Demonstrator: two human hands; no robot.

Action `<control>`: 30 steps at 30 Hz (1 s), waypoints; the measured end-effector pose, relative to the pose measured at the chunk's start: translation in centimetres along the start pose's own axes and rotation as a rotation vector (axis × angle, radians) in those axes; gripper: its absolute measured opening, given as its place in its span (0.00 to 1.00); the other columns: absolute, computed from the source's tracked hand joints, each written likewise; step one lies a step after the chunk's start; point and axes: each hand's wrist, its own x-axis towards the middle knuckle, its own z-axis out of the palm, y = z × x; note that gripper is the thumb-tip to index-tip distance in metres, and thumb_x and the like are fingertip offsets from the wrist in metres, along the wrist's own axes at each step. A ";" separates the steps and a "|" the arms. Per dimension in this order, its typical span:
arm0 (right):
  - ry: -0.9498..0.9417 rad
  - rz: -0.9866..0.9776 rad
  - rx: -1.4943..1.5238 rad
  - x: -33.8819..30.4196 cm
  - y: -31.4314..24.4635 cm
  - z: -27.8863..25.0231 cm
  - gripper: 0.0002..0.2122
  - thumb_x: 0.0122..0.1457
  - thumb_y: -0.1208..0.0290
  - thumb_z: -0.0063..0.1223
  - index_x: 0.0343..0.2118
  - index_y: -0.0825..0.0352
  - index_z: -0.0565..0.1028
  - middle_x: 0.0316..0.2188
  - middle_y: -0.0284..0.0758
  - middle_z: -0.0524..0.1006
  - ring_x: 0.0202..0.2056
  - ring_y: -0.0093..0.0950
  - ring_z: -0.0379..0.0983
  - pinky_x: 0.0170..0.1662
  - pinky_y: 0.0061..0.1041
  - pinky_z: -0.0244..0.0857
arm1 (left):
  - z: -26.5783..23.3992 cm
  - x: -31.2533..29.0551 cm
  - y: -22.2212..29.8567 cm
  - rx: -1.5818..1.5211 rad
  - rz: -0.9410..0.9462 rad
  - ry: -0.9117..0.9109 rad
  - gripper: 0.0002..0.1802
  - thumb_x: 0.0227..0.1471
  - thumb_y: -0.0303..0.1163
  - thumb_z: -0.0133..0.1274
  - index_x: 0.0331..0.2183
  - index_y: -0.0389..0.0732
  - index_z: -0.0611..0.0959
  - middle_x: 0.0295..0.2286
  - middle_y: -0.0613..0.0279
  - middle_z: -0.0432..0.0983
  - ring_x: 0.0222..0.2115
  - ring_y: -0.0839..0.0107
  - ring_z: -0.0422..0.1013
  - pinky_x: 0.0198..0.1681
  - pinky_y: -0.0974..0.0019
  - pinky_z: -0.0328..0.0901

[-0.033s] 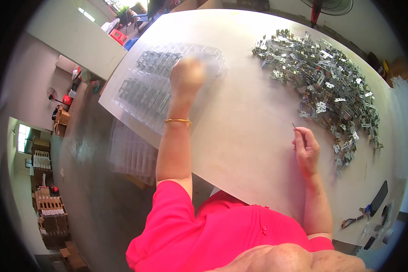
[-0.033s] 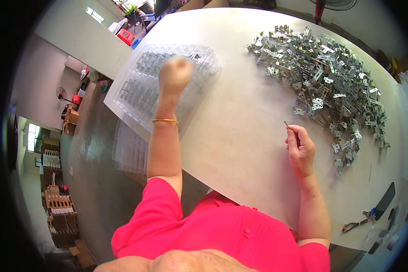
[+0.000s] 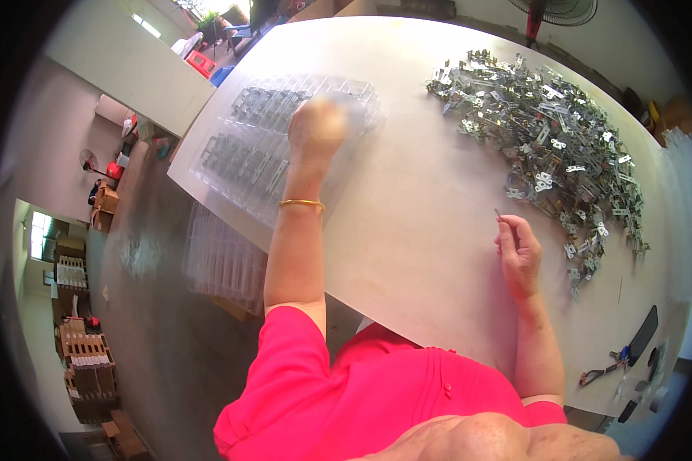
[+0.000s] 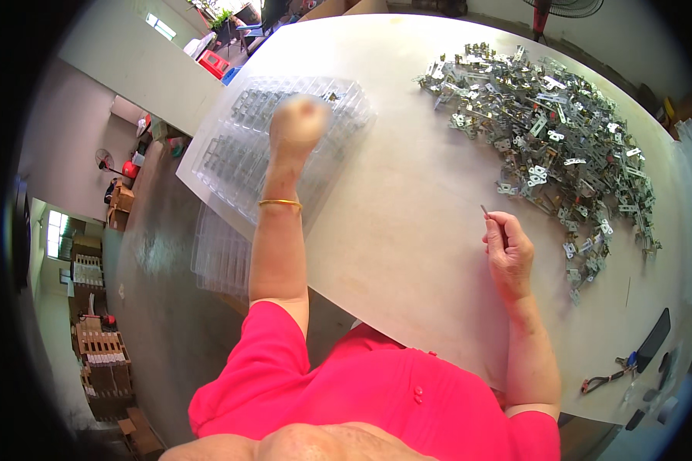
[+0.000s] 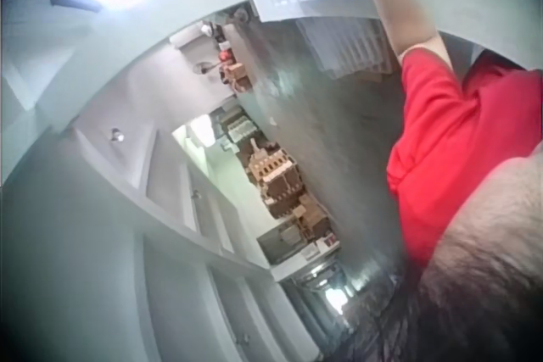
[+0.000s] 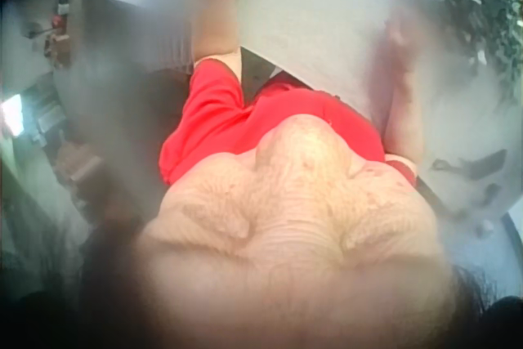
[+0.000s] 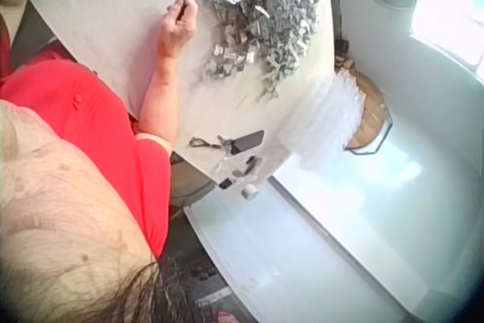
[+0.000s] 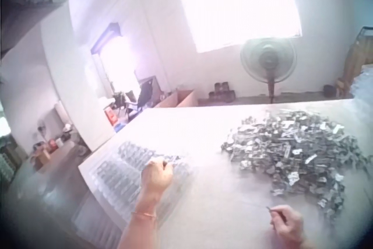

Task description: The person picks up a metal bracket and a pin, inserts the pin into the bracket, and places the assembled unit into a plastic tray, repeating the process.

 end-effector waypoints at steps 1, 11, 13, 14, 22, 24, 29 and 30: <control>-0.001 -0.004 -0.004 0.0 0.2 0.0 0.04 0.65 0.74 0.52 0.39 0.65 0.77 0.22 0.23 0.72 0.23 0.12 0.66 0.26 0.13 0.62 | 0.2 0.3 -0.2 0.018 -0.036 -0.063 0.15 0.50 0.39 0.60 0.24 0.35 0.83 0.20 0.49 0.78 0.24 0.53 0.76 0.32 0.55 0.69; -0.002 -0.019 0.014 -0.2 0.3 0.1 0.04 0.64 0.75 0.53 0.39 0.66 0.76 0.21 0.24 0.72 0.23 0.12 0.67 0.26 0.15 0.62 | 1.2 1.6 -0.1 0.241 -0.061 -0.145 0.14 0.51 0.38 0.58 0.30 0.34 0.84 0.32 0.45 0.79 0.36 0.48 0.77 0.42 0.52 0.70; -0.008 -0.003 0.031 -0.3 0.2 0.0 0.04 0.64 0.74 0.53 0.39 0.66 0.76 0.21 0.25 0.72 0.23 0.13 0.67 0.26 0.16 0.62 | 1.6 1.7 -0.3 0.239 -0.061 -0.151 0.14 0.52 0.38 0.58 0.30 0.35 0.84 0.32 0.44 0.79 0.36 0.48 0.77 0.42 0.52 0.70; 0.004 0.008 0.030 -0.4 0.1 0.0 0.04 0.64 0.74 0.53 0.39 0.66 0.76 0.21 0.25 0.72 0.23 0.13 0.67 0.26 0.16 0.62 | 2.0 1.6 -0.7 0.236 -0.051 -0.163 0.14 0.52 0.38 0.58 0.30 0.35 0.84 0.32 0.44 0.79 0.36 0.48 0.77 0.42 0.52 0.70; 0.009 -0.079 -0.012 0.0 0.3 -0.2 0.04 0.63 0.74 0.54 0.39 0.66 0.76 0.21 0.29 0.73 0.23 0.17 0.69 0.27 0.20 0.64 | 2.9 2.1 -1.6 0.298 0.053 -0.131 0.13 0.52 0.37 0.58 0.29 0.35 0.85 0.32 0.44 0.79 0.36 0.48 0.76 0.42 0.51 0.69; 0.002 -0.064 -0.009 0.2 0.3 -0.2 0.04 0.63 0.74 0.54 0.39 0.66 0.76 0.21 0.30 0.74 0.23 0.17 0.69 0.27 0.20 0.64 | 2.8 2.1 -1.8 0.287 0.054 -0.108 0.13 0.51 0.38 0.58 0.28 0.35 0.84 0.32 0.44 0.79 0.36 0.48 0.75 0.42 0.51 0.69; 0.002 -0.057 0.003 0.2 0.5 -0.3 0.04 0.62 0.73 0.55 0.38 0.65 0.76 0.22 0.31 0.74 0.23 0.19 0.69 0.28 0.21 0.64 | 2.3 1.3 -0.1 0.375 0.085 -0.028 0.12 0.50 0.37 0.59 0.30 0.36 0.84 0.29 0.48 0.78 0.35 0.51 0.75 0.41 0.53 0.69; -0.007 -0.057 0.016 0.2 0.4 -0.2 0.04 0.62 0.74 0.55 0.38 0.65 0.76 0.22 0.31 0.74 0.23 0.20 0.69 0.28 0.22 0.64 | 2.1 1.1 0.6 0.371 0.092 -0.034 0.12 0.50 0.37 0.59 0.30 0.36 0.84 0.29 0.48 0.78 0.35 0.51 0.75 0.41 0.53 0.69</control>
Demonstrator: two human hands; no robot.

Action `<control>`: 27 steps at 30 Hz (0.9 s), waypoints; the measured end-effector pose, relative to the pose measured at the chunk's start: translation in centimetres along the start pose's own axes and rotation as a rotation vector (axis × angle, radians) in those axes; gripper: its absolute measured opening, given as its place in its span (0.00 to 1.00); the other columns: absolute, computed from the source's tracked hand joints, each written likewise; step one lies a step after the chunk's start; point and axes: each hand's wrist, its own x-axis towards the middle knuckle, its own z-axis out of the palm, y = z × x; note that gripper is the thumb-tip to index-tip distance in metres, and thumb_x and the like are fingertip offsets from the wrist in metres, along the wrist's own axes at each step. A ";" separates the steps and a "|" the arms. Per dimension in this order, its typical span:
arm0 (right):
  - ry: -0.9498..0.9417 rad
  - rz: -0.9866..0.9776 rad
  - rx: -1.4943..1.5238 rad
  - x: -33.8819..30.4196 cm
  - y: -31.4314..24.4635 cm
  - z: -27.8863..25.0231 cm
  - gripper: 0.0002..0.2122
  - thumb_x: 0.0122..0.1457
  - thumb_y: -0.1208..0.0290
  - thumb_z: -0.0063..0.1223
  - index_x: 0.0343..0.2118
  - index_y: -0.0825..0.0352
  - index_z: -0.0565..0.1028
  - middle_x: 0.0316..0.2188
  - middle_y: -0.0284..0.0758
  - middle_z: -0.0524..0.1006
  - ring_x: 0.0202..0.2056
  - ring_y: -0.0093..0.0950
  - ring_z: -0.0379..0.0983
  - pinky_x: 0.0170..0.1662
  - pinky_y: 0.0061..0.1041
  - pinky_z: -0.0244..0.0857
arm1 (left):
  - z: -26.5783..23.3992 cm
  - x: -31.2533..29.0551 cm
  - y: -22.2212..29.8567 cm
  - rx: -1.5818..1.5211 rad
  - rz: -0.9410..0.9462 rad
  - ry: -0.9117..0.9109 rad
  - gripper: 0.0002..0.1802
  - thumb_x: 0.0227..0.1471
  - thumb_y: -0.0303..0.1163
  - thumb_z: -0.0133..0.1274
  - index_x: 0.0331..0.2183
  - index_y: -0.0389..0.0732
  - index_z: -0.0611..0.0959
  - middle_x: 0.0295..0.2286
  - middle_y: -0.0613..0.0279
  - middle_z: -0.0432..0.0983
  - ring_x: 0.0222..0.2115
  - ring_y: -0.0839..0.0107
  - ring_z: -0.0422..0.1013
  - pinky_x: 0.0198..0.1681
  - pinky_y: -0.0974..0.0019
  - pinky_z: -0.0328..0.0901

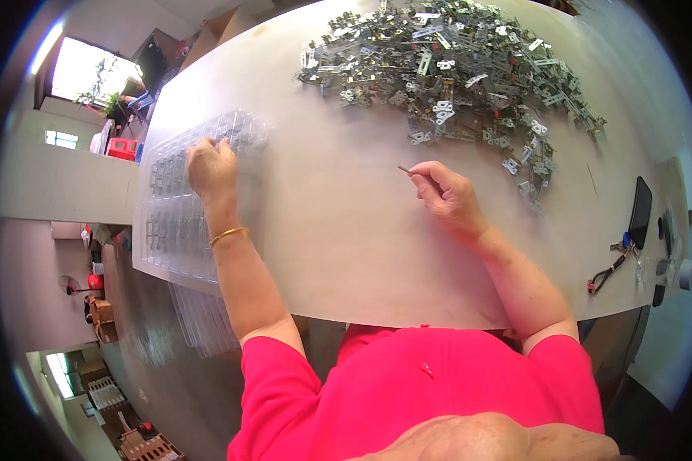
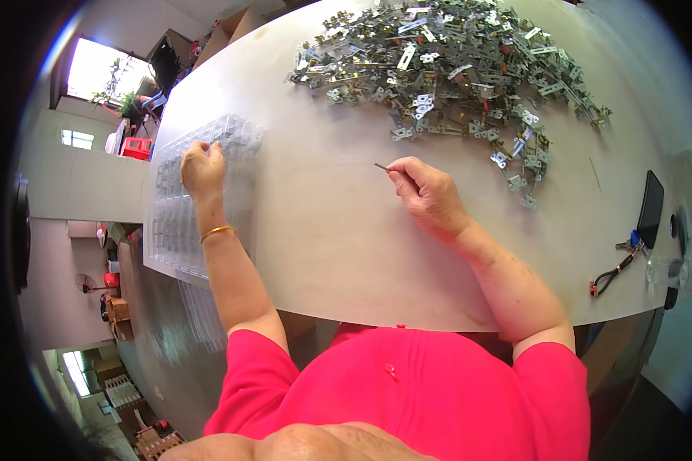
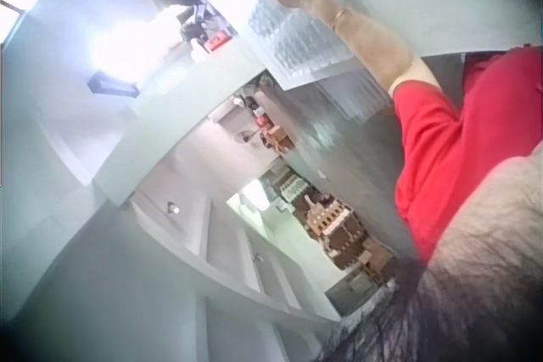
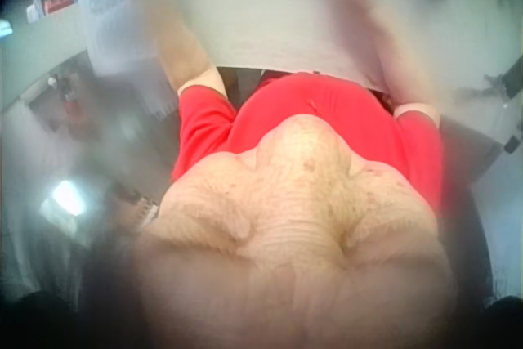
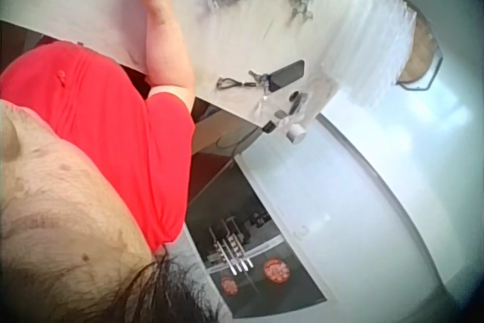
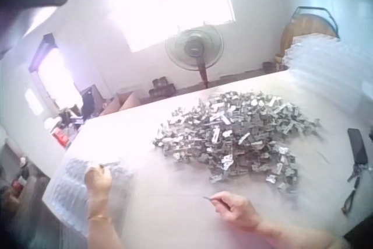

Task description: The person picks up a metal bracket and a pin, inserts the pin into the bracket, and places the assembled unit into a plastic tray, repeating the process.

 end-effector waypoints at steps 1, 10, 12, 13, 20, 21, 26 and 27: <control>-0.009 -0.001 0.013 0.0 -0.1 0.0 0.04 0.62 0.74 0.55 0.38 0.65 0.76 0.22 0.31 0.74 0.23 0.20 0.69 0.27 0.22 0.64 | -0.4 -0.2 0.8 -0.026 0.025 0.064 0.11 0.50 0.35 0.60 0.30 0.37 0.83 0.28 0.50 0.77 0.34 0.52 0.75 0.40 0.54 0.69; -0.006 -0.103 -0.093 -0.2 0.3 -0.1 0.03 0.61 0.74 0.56 0.37 0.65 0.76 0.22 0.35 0.74 0.22 0.25 0.69 0.27 0.25 0.64 | 0.2 -5.1 15.1 -0.620 0.405 0.041 0.05 0.48 0.28 0.61 0.25 0.40 0.81 0.25 0.58 0.75 0.29 0.57 0.72 0.36 0.56 0.66; -0.009 -0.090 -0.090 -0.1 0.2 0.0 0.03 0.60 0.74 0.56 0.36 0.64 0.76 0.23 0.36 0.75 0.22 0.27 0.70 0.28 0.26 0.65 | 1.0 -5.0 17.3 -0.749 0.459 0.020 0.05 0.47 0.28 0.61 0.24 0.41 0.80 0.24 0.59 0.74 0.29 0.58 0.72 0.38 0.57 0.65; -0.018 -0.076 -0.085 -0.1 0.2 0.1 0.03 0.60 0.74 0.56 0.36 0.64 0.75 0.24 0.37 0.76 0.23 0.29 0.72 0.28 0.27 0.66 | 1.2 -4.8 18.2 -0.754 0.466 0.022 0.05 0.47 0.28 0.61 0.24 0.41 0.80 0.24 0.59 0.74 0.29 0.58 0.72 0.38 0.57 0.65; 0.014 -0.161 -0.157 -0.1 0.4 -0.1 0.03 0.60 0.73 0.55 0.36 0.64 0.75 0.28 0.40 0.78 0.28 0.39 0.76 0.31 0.33 0.69 | 2.1 -2.6 25.5 -0.674 0.564 -0.064 0.12 0.46 0.37 0.60 0.28 0.38 0.79 0.29 0.52 0.75 0.34 0.53 0.72 0.42 0.53 0.64; 0.018 -0.181 -0.148 -0.1 0.5 -0.1 0.03 0.60 0.73 0.55 0.36 0.64 0.75 0.28 0.41 0.78 0.28 0.40 0.76 0.31 0.33 0.69 | 2.4 -2.4 26.3 -0.677 0.570 -0.061 0.12 0.46 0.37 0.60 0.28 0.38 0.79 0.29 0.52 0.75 0.34 0.53 0.72 0.42 0.53 0.64; 0.021 -0.206 -0.154 0.0 0.3 -0.1 0.03 0.60 0.72 0.54 0.35 0.65 0.74 0.28 0.42 0.78 0.29 0.42 0.76 0.31 0.35 0.69 | 4.0 -1.7 28.6 -0.503 0.561 -0.140 0.18 0.44 0.40 0.59 0.31 0.35 0.77 0.30 0.47 0.77 0.35 0.51 0.74 0.43 0.52 0.66; 0.018 -0.207 -0.162 0.0 0.3 -0.1 0.03 0.61 0.72 0.54 0.35 0.65 0.74 0.28 0.42 0.78 0.29 0.42 0.76 0.31 0.35 0.69 | 4.2 -1.6 28.8 -0.487 0.543 -0.167 0.18 0.44 0.40 0.59 0.30 0.35 0.76 0.30 0.45 0.78 0.34 0.51 0.75 0.43 0.52 0.66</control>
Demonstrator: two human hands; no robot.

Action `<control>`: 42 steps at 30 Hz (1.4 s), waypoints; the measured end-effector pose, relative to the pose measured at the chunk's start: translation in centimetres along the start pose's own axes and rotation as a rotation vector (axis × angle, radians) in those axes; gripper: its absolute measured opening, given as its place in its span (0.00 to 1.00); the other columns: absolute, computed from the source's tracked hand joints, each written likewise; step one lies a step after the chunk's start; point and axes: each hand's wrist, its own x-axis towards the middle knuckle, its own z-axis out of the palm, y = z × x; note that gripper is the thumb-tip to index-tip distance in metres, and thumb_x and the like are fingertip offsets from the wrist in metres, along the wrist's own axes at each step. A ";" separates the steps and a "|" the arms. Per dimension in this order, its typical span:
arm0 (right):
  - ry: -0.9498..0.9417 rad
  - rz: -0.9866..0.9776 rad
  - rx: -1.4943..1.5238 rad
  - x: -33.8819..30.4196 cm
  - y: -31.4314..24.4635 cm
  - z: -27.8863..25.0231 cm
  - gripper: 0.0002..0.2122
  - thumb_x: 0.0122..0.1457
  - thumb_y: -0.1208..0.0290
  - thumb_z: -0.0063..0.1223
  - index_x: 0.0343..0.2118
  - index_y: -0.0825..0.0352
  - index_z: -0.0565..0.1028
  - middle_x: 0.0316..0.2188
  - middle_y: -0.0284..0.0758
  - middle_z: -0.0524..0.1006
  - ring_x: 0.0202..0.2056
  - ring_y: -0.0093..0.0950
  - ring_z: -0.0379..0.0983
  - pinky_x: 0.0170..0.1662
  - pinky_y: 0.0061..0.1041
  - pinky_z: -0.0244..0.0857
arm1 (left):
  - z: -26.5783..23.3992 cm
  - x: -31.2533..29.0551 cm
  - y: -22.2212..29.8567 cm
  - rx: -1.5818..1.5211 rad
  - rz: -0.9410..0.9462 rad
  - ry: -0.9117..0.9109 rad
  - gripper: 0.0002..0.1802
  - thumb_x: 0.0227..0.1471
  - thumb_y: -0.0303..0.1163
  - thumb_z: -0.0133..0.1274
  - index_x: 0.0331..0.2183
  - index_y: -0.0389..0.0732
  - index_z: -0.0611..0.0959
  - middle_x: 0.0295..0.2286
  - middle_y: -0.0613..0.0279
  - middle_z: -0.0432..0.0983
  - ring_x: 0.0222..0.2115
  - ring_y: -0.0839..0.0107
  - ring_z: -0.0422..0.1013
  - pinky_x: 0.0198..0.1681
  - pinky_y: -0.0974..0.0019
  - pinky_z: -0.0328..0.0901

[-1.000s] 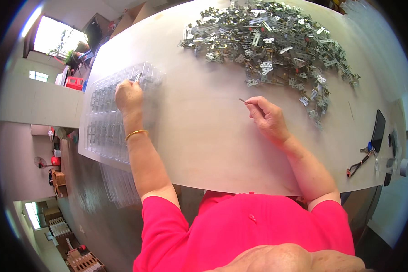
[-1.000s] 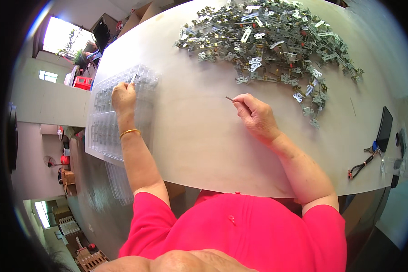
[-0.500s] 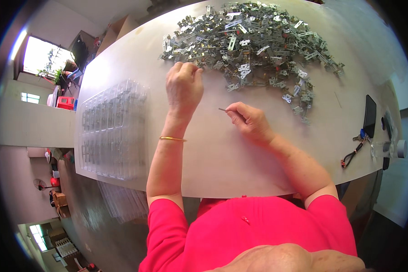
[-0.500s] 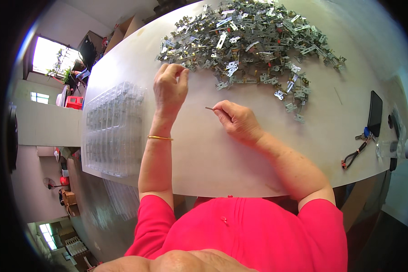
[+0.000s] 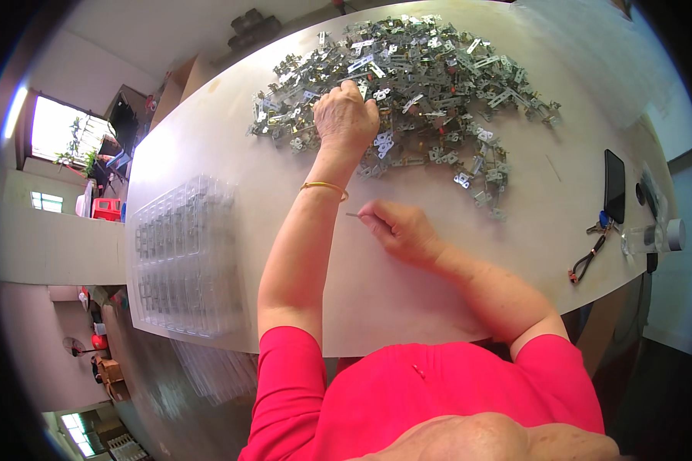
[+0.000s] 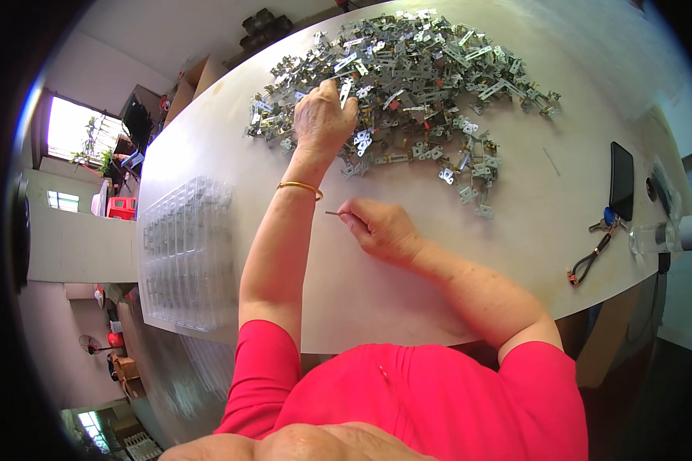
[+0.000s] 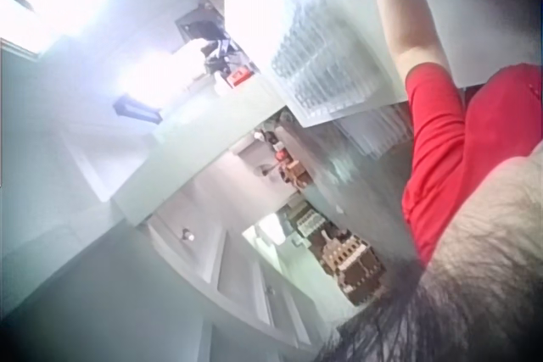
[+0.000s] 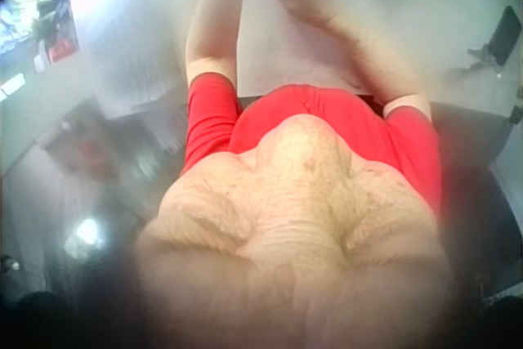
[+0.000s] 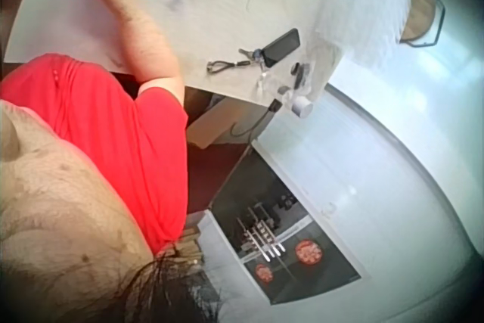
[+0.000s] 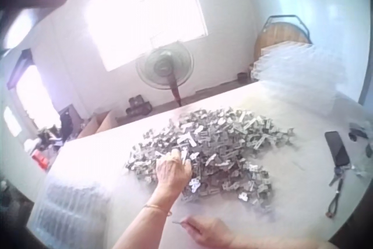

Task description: The person picks up a metal bracket and a pin, inserts the pin into the bracket, and places the assembled unit into a plastic tray, repeating the process.

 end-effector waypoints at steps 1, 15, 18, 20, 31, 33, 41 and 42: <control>-0.004 -0.003 -0.007 0.0 0.0 0.0 0.03 0.61 0.72 0.54 0.34 0.65 0.74 0.28 0.42 0.78 0.29 0.43 0.76 0.31 0.35 0.69 | 0.3 0.0 0.0 -0.002 0.010 0.023 0.15 0.43 0.36 0.57 0.30 0.34 0.76 0.27 0.45 0.79 0.32 0.49 0.76 0.40 0.51 0.68; -0.014 0.011 -0.026 -0.2 0.3 0.2 0.04 0.61 0.72 0.53 0.36 0.63 0.73 0.29 0.40 0.78 0.30 0.42 0.76 0.32 0.37 0.69 | -0.1 1.8 0.2 -0.090 -0.047 0.059 0.07 0.44 0.30 0.52 0.28 0.37 0.77 0.25 0.45 0.79 0.29 0.47 0.76 0.37 0.49 0.69; -0.014 0.013 -0.025 -0.2 0.3 0.2 0.04 0.61 0.72 0.53 0.37 0.63 0.74 0.29 0.39 0.78 0.30 0.41 0.76 0.31 0.36 0.69 | -0.1 2.2 -0.2 -0.161 -0.133 0.052 0.08 0.44 0.32 0.53 0.28 0.39 0.80 0.25 0.48 0.80 0.29 0.49 0.77 0.37 0.52 0.69; -0.006 0.009 -0.028 -0.2 0.2 0.1 0.04 0.61 0.71 0.53 0.37 0.63 0.74 0.29 0.39 0.78 0.30 0.41 0.76 0.31 0.36 0.69 | -0.5 2.4 -0.5 -0.220 -0.187 0.037 0.08 0.43 0.32 0.54 0.27 0.39 0.81 0.25 0.49 0.80 0.29 0.51 0.77 0.37 0.54 0.70; -0.006 0.020 -0.014 -0.2 0.4 0.3 0.04 0.61 0.71 0.54 0.36 0.63 0.74 0.28 0.40 0.78 0.30 0.40 0.76 0.32 0.35 0.69 | -1.1 3.0 -1.4 -0.337 -0.300 0.013 0.08 0.39 0.34 0.57 0.24 0.40 0.83 0.23 0.55 0.81 0.27 0.63 0.77 0.36 0.62 0.70; -0.005 0.021 -0.017 -0.1 0.3 0.1 0.04 0.61 0.71 0.54 0.36 0.63 0.74 0.28 0.40 0.78 0.30 0.40 0.76 0.32 0.35 0.69 | -1.3 3.3 -1.3 -0.364 -0.343 -0.052 0.09 0.41 0.32 0.56 0.27 0.39 0.83 0.29 0.49 0.81 0.34 0.53 0.77 0.42 0.57 0.69; 0.001 -0.009 -0.008 -0.1 -0.2 0.3 0.04 0.61 0.71 0.54 0.36 0.63 0.75 0.28 0.40 0.78 0.30 0.41 0.76 0.32 0.35 0.70 | -3.4 3.1 -2.6 -0.631 -0.345 -0.040 0.09 0.37 0.31 0.58 0.25 0.35 0.82 0.21 0.59 0.78 0.22 0.75 0.72 0.29 0.70 0.68; 0.007 0.015 -0.006 -0.2 0.0 0.2 0.04 0.61 0.71 0.54 0.36 0.63 0.75 0.28 0.40 0.78 0.30 0.41 0.76 0.32 0.35 0.69 | -4.6 2.9 -1.6 -0.634 -0.340 -0.046 0.09 0.37 0.31 0.58 0.25 0.35 0.82 0.21 0.59 0.78 0.22 0.75 0.72 0.29 0.70 0.68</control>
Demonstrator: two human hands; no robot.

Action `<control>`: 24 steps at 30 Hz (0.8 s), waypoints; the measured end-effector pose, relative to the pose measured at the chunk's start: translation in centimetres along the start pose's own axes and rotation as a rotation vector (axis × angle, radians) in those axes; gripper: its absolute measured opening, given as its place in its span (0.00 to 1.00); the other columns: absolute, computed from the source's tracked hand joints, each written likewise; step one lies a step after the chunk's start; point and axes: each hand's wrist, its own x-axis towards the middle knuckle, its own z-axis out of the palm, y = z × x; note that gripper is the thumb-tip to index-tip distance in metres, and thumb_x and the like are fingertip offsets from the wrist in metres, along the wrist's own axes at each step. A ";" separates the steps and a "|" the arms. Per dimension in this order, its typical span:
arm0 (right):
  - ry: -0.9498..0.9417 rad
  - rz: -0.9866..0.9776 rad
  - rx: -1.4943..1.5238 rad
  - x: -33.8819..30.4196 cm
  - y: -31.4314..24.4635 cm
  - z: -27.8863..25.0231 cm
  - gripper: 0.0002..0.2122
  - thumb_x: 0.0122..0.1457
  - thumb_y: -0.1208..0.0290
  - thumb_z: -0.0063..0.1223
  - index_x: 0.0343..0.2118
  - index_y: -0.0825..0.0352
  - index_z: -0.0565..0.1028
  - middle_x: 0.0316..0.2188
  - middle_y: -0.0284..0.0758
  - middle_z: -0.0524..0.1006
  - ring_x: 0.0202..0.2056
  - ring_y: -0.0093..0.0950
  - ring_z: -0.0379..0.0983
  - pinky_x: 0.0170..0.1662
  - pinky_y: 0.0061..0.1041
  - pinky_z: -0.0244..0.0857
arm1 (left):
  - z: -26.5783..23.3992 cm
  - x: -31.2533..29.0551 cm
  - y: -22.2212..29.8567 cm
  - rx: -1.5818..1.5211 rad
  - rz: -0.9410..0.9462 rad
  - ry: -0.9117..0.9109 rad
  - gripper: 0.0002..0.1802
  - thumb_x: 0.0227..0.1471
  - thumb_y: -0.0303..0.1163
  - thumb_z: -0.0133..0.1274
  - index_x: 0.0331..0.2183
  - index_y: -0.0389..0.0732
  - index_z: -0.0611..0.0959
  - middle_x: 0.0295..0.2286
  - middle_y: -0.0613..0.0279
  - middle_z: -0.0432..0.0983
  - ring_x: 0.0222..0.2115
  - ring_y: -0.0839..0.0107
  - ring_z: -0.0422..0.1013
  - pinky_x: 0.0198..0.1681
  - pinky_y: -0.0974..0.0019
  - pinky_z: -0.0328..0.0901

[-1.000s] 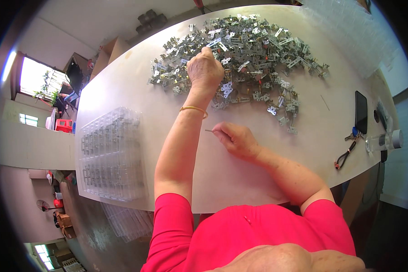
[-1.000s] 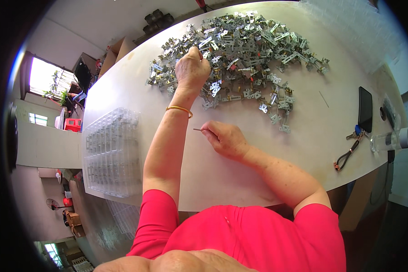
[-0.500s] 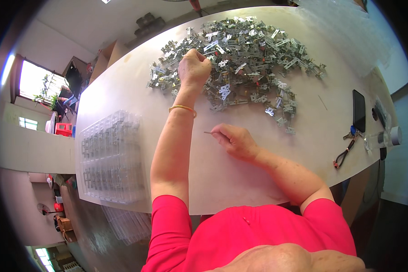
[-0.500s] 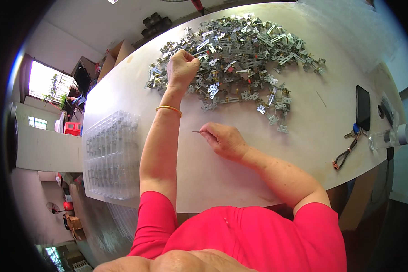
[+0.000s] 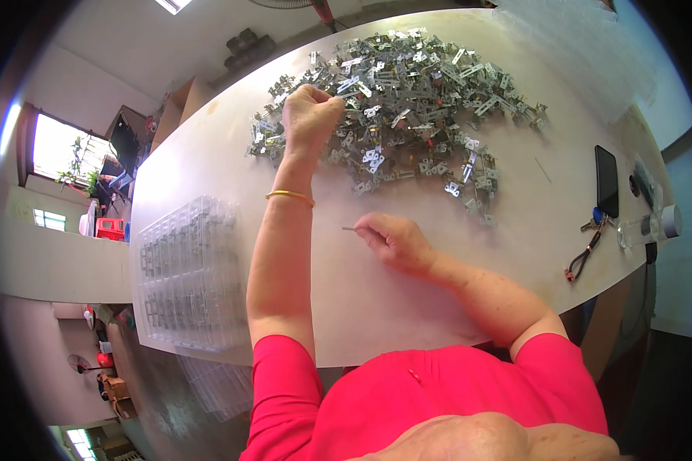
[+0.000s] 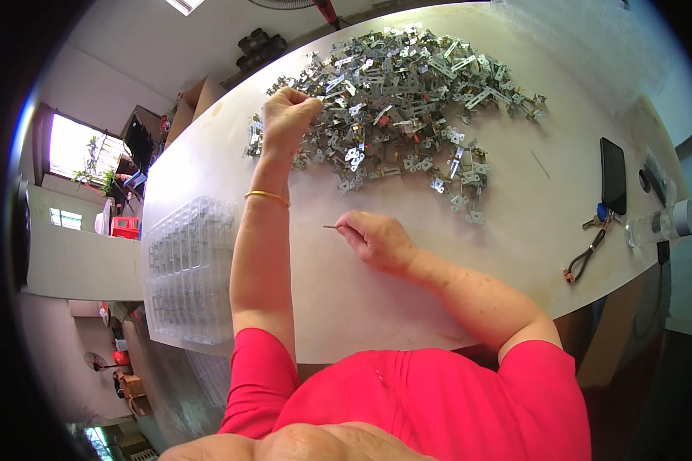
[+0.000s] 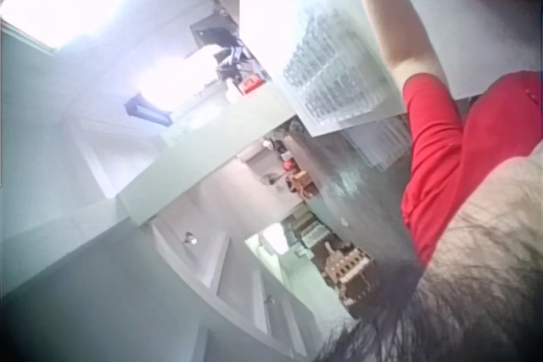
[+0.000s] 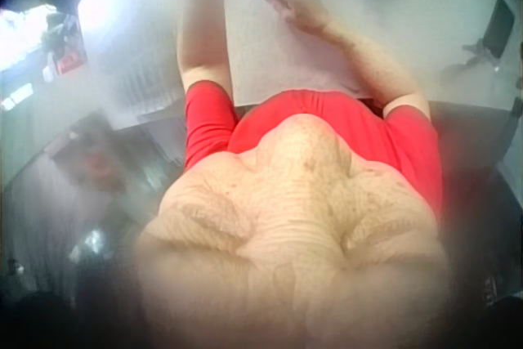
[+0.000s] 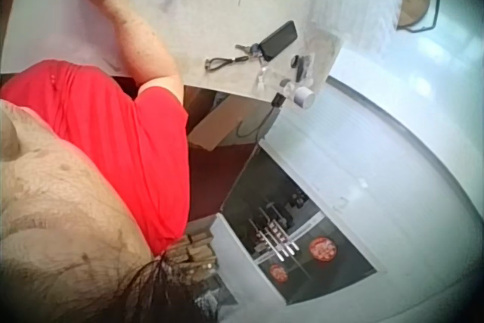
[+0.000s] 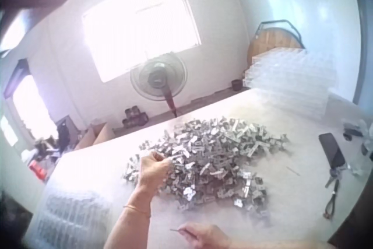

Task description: The person picks up a metal bracket and a pin, inserts the pin into the bracket, and places the assembled unit into a plastic tray, repeating the process.

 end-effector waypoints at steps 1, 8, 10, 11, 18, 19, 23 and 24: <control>0.005 0.023 0.002 -0.1 0.1 -0.1 0.04 0.61 0.71 0.54 0.36 0.63 0.75 0.29 0.40 0.78 0.30 0.41 0.76 0.32 0.35 0.69 | -0.6 -1.0 1.3 -0.047 0.012 -0.010 0.10 0.38 0.31 0.58 0.25 0.34 0.82 0.20 0.60 0.78 0.22 0.76 0.72 0.28 0.71 0.68; -0.025 0.242 0.292 -0.2 0.6 -0.2 0.04 0.63 0.71 0.54 0.38 0.63 0.75 0.25 0.32 0.77 0.27 0.25 0.75 0.29 0.25 0.68 | -4.9 -7.5 -1.3 -0.494 -0.067 -0.123 0.09 0.51 0.31 0.61 0.30 0.37 0.79 0.23 0.65 0.76 0.22 0.81 0.69 0.27 0.76 0.62; 0.106 0.245 0.560 0.3 0.7 -0.4 0.05 0.65 0.71 0.52 0.40 0.63 0.75 0.29 0.27 0.76 0.29 0.17 0.73 0.29 0.19 0.67 | -5.3 -9.2 -4.2 -0.879 -0.139 -0.280 0.05 0.54 0.27 0.59 0.29 0.40 0.79 0.21 0.64 0.75 0.22 0.77 0.68 0.29 0.74 0.61; 0.085 0.288 0.603 0.5 1.1 -0.6 0.06 0.66 0.70 0.50 0.42 0.63 0.75 0.35 0.27 0.76 0.33 0.19 0.75 0.32 0.18 0.69 | -5.5 -10.2 -5.4 -0.943 -0.176 -0.322 0.04 0.56 0.26 0.57 0.30 0.39 0.77 0.22 0.62 0.74 0.23 0.74 0.68 0.30 0.72 0.61; 0.180 0.354 0.975 1.5 0.8 -1.3 0.07 0.67 0.70 0.49 0.44 0.65 0.73 0.40 0.33 0.77 0.40 0.26 0.78 0.40 0.24 0.75 | -3.8 -15.1 -7.7 -0.848 -0.266 -0.427 0.07 0.55 0.27 0.59 0.32 0.40 0.75 0.25 0.66 0.74 0.25 0.78 0.68 0.32 0.75 0.62; 0.171 0.373 0.957 1.4 0.9 -1.3 0.07 0.67 0.69 0.49 0.43 0.66 0.73 0.40 0.34 0.77 0.40 0.26 0.78 0.42 0.25 0.75 | -3.9 -15.4 -7.7 -0.806 -0.270 -0.449 0.09 0.54 0.28 0.61 0.33 0.40 0.76 0.26 0.68 0.74 0.26 0.80 0.68 0.33 0.76 0.63; 0.155 0.395 0.872 1.3 1.1 -1.0 0.08 0.67 0.70 0.49 0.43 0.68 0.73 0.40 0.35 0.78 0.40 0.25 0.78 0.43 0.25 0.75 | -3.5 -16.2 -6.8 -0.698 -0.246 -0.429 0.10 0.53 0.29 0.61 0.35 0.39 0.75 0.26 0.69 0.73 0.27 0.82 0.68 0.32 0.77 0.64; 0.153 0.390 0.846 1.2 1.1 -0.9 0.08 0.67 0.70 0.49 0.43 0.69 0.73 0.39 0.35 0.78 0.40 0.24 0.78 0.43 0.25 0.75 | -3.3 -16.4 -6.2 -0.651 -0.277 -0.417 0.11 0.53 0.29 0.61 0.36 0.38 0.75 0.26 0.70 0.73 0.27 0.82 0.68 0.31 0.77 0.64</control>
